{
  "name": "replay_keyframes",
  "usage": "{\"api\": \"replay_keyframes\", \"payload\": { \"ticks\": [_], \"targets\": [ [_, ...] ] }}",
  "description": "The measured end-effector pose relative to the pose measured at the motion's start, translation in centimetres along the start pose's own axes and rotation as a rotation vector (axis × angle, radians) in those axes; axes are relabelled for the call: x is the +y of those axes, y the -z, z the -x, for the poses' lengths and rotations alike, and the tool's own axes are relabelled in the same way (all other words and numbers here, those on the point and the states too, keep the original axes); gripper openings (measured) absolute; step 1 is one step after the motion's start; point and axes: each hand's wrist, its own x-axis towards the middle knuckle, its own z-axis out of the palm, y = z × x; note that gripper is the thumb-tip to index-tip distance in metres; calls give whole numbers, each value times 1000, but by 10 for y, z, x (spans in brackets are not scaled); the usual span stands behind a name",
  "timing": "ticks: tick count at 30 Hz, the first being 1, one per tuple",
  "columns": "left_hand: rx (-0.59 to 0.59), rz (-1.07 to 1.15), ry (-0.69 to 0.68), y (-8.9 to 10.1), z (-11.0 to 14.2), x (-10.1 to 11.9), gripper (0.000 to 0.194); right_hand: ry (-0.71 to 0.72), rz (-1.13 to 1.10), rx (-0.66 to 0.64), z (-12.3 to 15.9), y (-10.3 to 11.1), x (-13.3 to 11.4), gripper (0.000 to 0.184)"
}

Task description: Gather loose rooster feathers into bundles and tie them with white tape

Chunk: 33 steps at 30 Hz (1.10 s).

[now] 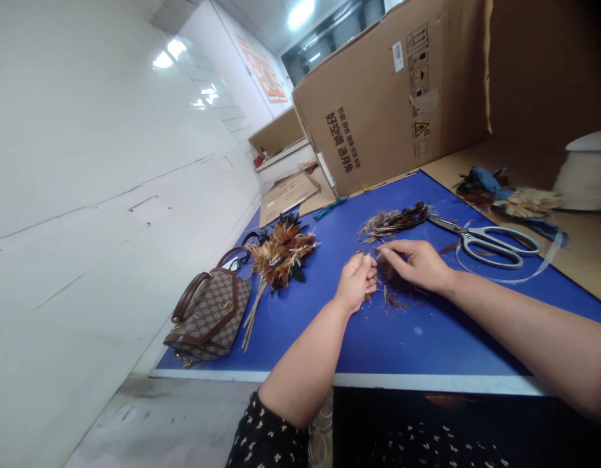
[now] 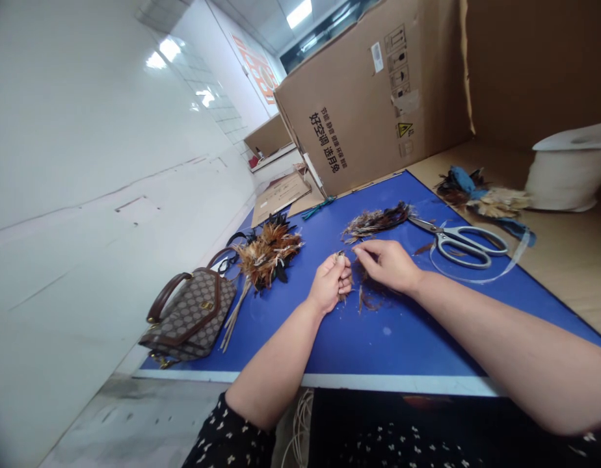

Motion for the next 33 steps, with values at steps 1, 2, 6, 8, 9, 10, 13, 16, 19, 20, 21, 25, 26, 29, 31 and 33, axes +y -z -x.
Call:
{"api": "replay_keyframes", "payload": {
  "ticks": [1, 2, 6, 8, 9, 10, 13, 16, 19, 20, 21, 25, 26, 29, 31, 33],
  "targets": [
    [13, -6, -6, 0, 0, 0, 55, -21, 58, 33, -1, 2, 1, 37],
    [22, -10, -10, 1, -1, 0, 55, -40, 113, 58, -3, 5, 3, 40],
    [30, -24, -5, 1, -3, -2, 56, -89, 245, 81, -7, 11, 11, 41],
    [28, -29, -6, 2, -3, -3, 55, -98, 270, 64, -7, 11, 14, 39],
    [26, -31, -9, 2, -3, -3, 55, -100, 280, 56, -7, 10, 14, 38],
    [25, -32, -11, 2, -3, -3, 54, -100, 286, 47, -6, 9, 14, 37],
    [19, -36, -4, 3, -3, -4, 54, -90, 300, 33, -6, 8, 13, 36],
    [11, -41, 9, 3, -3, -4, 54, -96, 309, 32, -6, 8, 13, 36],
    [4, -50, 15, 2, -2, -3, 54, -98, 314, 30, -6, 8, 14, 36],
    [1, -54, 18, 2, -2, -3, 54, -97, 314, 26, -6, 7, 14, 35],
    [-2, -58, 20, 2, -2, -3, 54, -96, 313, 21, -6, 7, 15, 35],
    [-7, -60, 21, 2, -2, -4, 53, -100, 316, 3, -6, 7, 15, 35],
    [-7, -60, 22, 2, -2, -4, 53, -102, 318, 0, -5, 7, 15, 35],
    [-4, -64, 30, 3, -3, -5, 53, -104, 315, -5, -5, 7, 15, 35],
    [-5, -65, 34, 4, -4, -5, 54, -108, 316, -10, -5, 7, 15, 34],
    [-5, -66, 37, 3, -3, -5, 54, -116, 320, -14, -5, 6, 15, 33]
  ]
}}
